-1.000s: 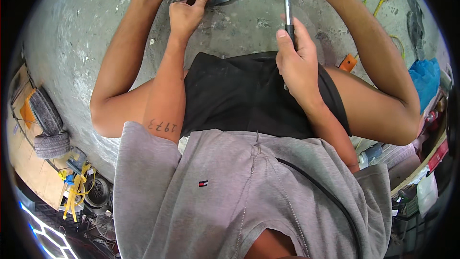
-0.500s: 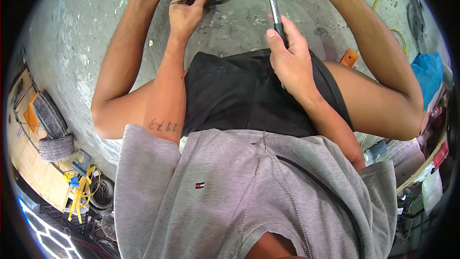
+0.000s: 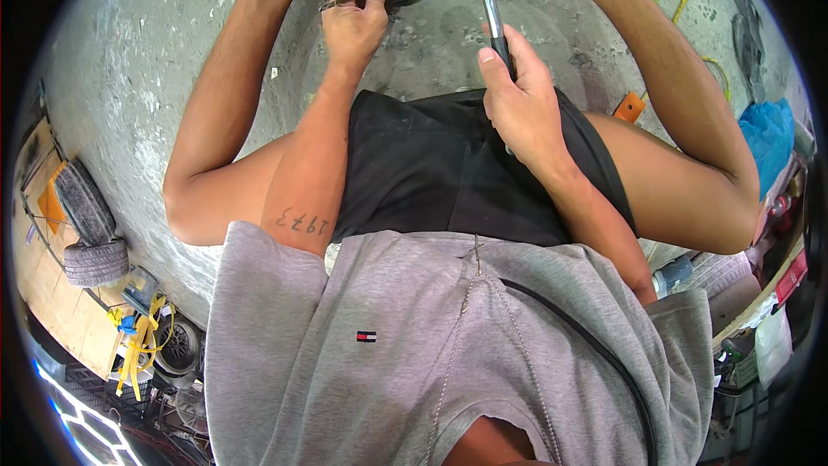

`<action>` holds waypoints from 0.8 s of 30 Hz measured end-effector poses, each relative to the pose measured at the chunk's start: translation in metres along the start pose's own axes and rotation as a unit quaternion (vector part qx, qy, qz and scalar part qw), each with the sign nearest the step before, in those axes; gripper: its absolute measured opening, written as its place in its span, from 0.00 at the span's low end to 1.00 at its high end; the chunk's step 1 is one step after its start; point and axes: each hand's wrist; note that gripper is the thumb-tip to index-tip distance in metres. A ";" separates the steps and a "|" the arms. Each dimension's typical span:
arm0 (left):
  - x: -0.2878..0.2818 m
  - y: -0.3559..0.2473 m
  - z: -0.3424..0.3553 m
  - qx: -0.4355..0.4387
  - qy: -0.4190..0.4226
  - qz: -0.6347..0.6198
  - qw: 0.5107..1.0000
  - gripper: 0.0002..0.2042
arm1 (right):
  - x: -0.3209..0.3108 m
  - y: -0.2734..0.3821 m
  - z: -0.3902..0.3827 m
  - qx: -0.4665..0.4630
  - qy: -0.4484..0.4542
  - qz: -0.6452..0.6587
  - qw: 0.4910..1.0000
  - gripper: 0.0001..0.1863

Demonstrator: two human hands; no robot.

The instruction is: The person is using a hammer and a chisel to repair or separate plastic components of an auto part, possibly a grill or vent.

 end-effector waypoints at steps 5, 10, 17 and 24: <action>0.010 -0.009 -0.007 0.002 0.000 0.132 0.991 0.04 | -0.009 0.024 0.009 -0.045 0.008 0.014 0.999 0.16; 0.002 0.003 -0.007 0.072 -0.002 0.115 0.991 0.04 | -0.024 0.074 0.020 -0.160 -0.005 0.187 0.969 0.17; 0.002 0.009 -0.005 0.063 -0.017 0.079 0.995 0.04 | 0.046 -0.003 0.037 -0.140 -0.115 -0.151 0.972 0.18; 0.002 -0.005 -0.011 0.060 -0.006 0.136 0.989 0.04 | 0.027 0.026 0.035 -0.170 -0.141 -0.146 0.964 0.23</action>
Point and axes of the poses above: each hand's wrist, its own z-axis towards the middle knuckle, its own x-axis out of the palm, y = z × x, and after that the axes turned 12 degrees about -z, right-handed
